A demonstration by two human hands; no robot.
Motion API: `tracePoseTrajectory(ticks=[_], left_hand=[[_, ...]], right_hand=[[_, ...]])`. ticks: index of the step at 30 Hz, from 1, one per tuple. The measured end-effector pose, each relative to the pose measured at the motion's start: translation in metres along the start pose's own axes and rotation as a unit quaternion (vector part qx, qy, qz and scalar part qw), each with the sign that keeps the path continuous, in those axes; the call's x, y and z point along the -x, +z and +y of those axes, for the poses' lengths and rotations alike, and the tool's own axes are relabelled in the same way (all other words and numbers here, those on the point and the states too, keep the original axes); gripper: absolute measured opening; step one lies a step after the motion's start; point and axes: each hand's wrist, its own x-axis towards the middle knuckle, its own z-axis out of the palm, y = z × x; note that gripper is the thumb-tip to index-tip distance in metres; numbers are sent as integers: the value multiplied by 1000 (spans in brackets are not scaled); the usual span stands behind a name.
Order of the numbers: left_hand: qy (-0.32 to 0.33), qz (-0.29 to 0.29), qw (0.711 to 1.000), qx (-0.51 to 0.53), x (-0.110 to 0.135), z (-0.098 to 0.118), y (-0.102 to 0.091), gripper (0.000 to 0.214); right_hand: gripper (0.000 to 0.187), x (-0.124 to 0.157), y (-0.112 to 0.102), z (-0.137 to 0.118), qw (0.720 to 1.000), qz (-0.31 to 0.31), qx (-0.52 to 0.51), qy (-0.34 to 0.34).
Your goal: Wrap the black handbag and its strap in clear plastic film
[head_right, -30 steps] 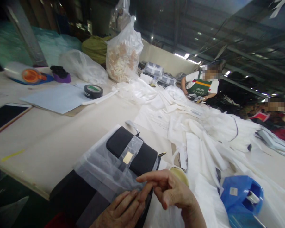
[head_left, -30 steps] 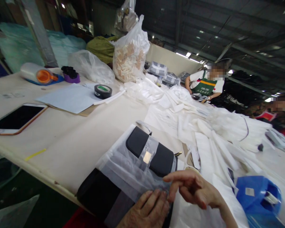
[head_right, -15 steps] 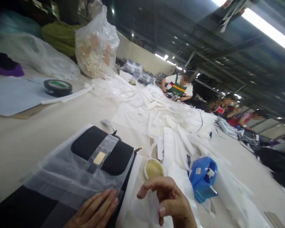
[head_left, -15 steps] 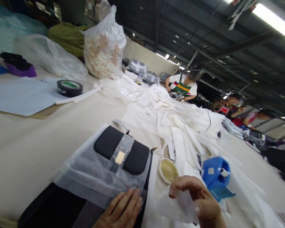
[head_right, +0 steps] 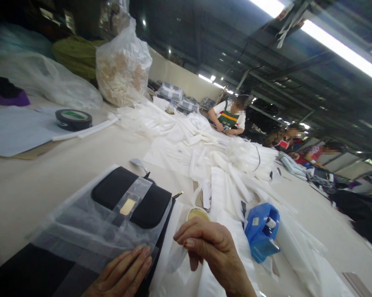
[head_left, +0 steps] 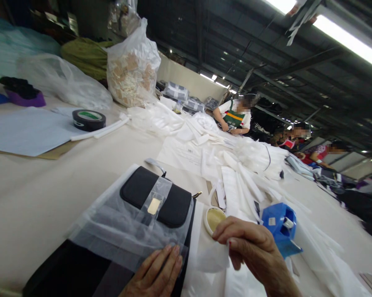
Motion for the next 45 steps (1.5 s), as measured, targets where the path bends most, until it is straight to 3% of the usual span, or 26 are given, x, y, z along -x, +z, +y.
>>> tracePoseTrajectory(ticks=[4,7,11,13,15,19,21,25,29,32,36,38,41,45], left_hand=[[19,28,999,-19,3,1,5,35],[7,3,1000,-17,4,2,3,32],[-4,1,1000,-12,3,5,1,32],[-5,12,1000,-10,3,5,2,33],[-5,12,1000,-10,3,5,3,33],[-1,7,1000,-10,2,4,3,32],[-5,17,1000,-9,1,3,2,31],[-15,39,999,-10,-3,4,1,31],[-19,39,999,-14,-3,6,3,34],[-18,41,999,-23,-1,6,4,34],[-15,17,999,-29,0,5,4,34],[-12,18,999,-25,-1,4,3,34],[-9,25,999,-18,-1,3,2,33],[-5,27,999,-27,2,4,4,36]], right_hand=[[13,-14,24,-10,990,42,122,-59],[16,-24,40,-14,969,47,224,-98],[20,-30,51,-21,884,21,431,-180],[23,-31,53,-23,854,4,483,-194],[26,-33,53,-22,861,2,481,-163],[28,-39,51,-11,944,22,330,-5],[24,-41,51,-4,971,21,234,46],[13,-37,50,2,987,-20,144,66],[7,-33,48,-2,958,-88,273,11],[20,-35,49,-7,921,-103,372,-47],[18,-39,52,-11,907,-78,410,-58],[10,-40,52,-10,913,-82,398,-41],[16,-40,51,-11,920,-96,379,-18],[19,-41,54,-20,885,-105,444,-93]])
